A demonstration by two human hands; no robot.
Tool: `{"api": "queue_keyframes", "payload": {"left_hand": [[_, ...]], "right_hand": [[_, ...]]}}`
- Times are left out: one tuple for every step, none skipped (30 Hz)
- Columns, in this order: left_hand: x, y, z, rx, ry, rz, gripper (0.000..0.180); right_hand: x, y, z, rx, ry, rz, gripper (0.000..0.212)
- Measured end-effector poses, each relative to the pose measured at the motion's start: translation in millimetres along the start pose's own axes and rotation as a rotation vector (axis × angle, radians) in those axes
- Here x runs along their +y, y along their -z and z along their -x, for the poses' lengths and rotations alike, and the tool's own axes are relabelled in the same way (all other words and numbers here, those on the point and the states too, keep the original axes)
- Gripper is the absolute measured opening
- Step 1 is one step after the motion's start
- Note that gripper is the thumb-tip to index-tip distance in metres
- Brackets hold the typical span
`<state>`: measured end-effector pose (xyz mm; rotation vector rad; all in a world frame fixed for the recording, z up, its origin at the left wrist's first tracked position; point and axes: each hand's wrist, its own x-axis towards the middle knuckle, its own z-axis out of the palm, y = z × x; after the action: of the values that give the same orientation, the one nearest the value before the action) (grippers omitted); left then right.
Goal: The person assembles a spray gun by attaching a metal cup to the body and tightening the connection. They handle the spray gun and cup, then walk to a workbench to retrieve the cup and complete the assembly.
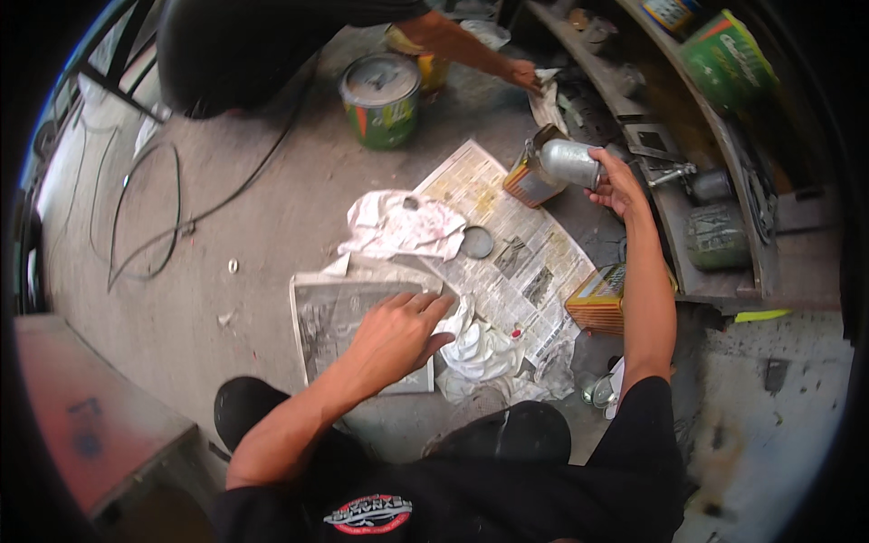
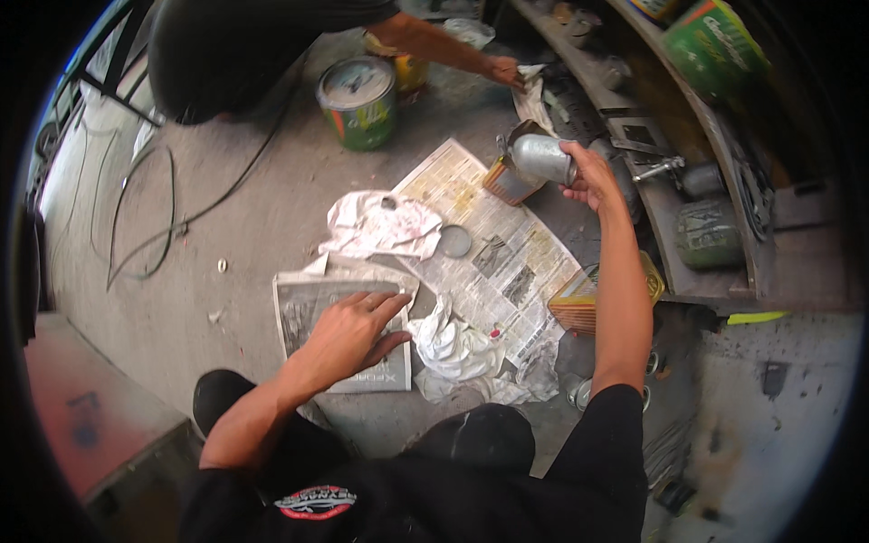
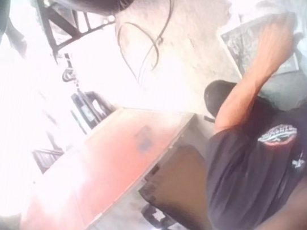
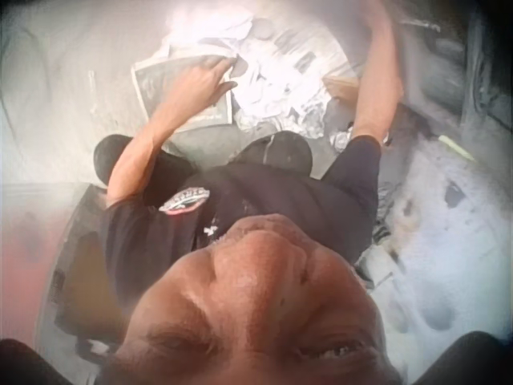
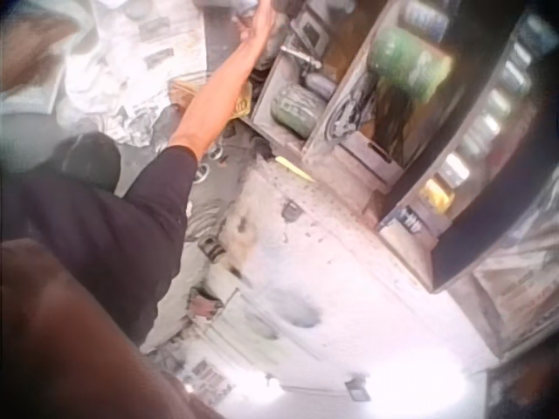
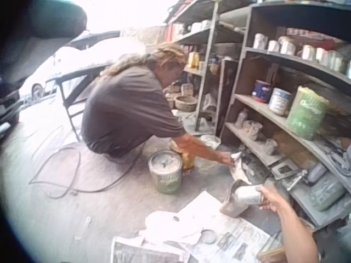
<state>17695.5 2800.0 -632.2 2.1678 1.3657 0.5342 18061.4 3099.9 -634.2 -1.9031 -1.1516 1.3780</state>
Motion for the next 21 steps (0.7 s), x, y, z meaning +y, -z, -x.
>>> {"api": "queue_keyframes", "payload": {"left_hand": [[-0.8,-1.7,2.6,-0.017,0.004,0.008,0.048],[-0.9,-4.3,2.4,-0.033,-0.004,0.012,0.047],[-1.2,-5.4,2.2,-0.048,-0.015,0.012,0.046],[0.7,-8.1,6.0,-0.063,-0.027,0.012,0.045],[1.9,-10.1,9.8,-0.053,-0.01,0.01,0.045],[2.8,-10.5,11.6,-0.045,-0.004,0.005,0.044],[2.1,-9.5,11.7,-0.038,-0.008,-0.006,0.044],[0.2,-8.1,12.4,-0.034,-0.011,-0.018,0.044],[-0.9,-7.1,14.5,-0.032,0.0,-0.021,0.044],[-2.0,-6.1,16.5,-0.032,0.011,-0.025,0.044],[-3.4,-6.5,17.1,-0.026,0.018,-0.023,0.044],[-5.9,-7.3,18.2,-0.03,0.022,-0.032,0.044],[-9.2,-8.2,19.7,-0.034,0.025,-0.04,0.044],[-9.7,-8.5,20.8,-0.04,0.03,-0.045,0.044],[-8.9,-8.2,21.2,-0.056,0.031,-0.051,0.044],[-7.2,-6.9,20.9,-0.072,0.032,-0.057,0.043],[-6.3,-6.9,21.3,-0.087,0.037,-0.062,0.043],[-6.2,-8.3,21.1,-0.09,0.029,-0.062,0.043],[-6.1,-9.7,20.5,-0.092,0.021,-0.063,0.043],[-6.8,-11.2,21.8,-0.097,0.018,-0.063,0.043],[-6.7,-11.6,21.9,-0.113,0.024,-0.067,0.043]], "right_hand": [[5.1,-15.4,4.4,-0.075,-0.031,-0.056,0.062],[16.7,-29.8,7.3,-0.146,-0.062,-0.182,0.065],[32.4,-48.2,8.9,-0.214,-0.093,-0.312,0.067],[50.7,-68.1,12.5,-0.278,-0.128,-0.444,0.07],[70.3,-94.8,17.4,-0.279,-0.146,-0.491,0.073],[91.8,-118.3,23.9,-0.271,-0.159,-0.543,0.075],[110.7,-134.2,25.9,-0.269,-0.206,-0.619,0.077],[127.0,-147.7,26.7,-0.267,-0.254,-0.697,0.079],[138.4,-159.5,29.9,-0.28,-0.284,-0.737,0.078],[148.8,-169.5,32.6,-0.293,-0.314,-0.779,0.076],[156.2,-174.5,34.2,-0.3,-0.34,-0.815,0.075],[163.1,-177.7,35.5,-0.298,-0.342,-0.81,0.074],[169.4,-179.9,36.5,-0.294,-0.343,-0.806,0.072],[177.6,-179.7,37.5,-0.289,-0.348,-0.8,0.071],[184.4,-177.9,38.0,-0.319,-0.355,-0.783,0.069],[192.8,-177.7,38.7,-0.351,-0.323,-0.71,0.07],[197.6,-180.3,42.7,-0.384,-0.292,-0.634,0.07],[200.6,-181.0,45.0,-0.416,-0.261,-0.558,0.071],[202.9,-182.5,46.1,-0.391,-0.285,-0.579,0.068],[198.2,-185.8,50.2,-0.338,-0.249,-0.576,0.069],[190.9,-188.4,51.9,-0.284,-0.209,-0.574,0.069]]}}
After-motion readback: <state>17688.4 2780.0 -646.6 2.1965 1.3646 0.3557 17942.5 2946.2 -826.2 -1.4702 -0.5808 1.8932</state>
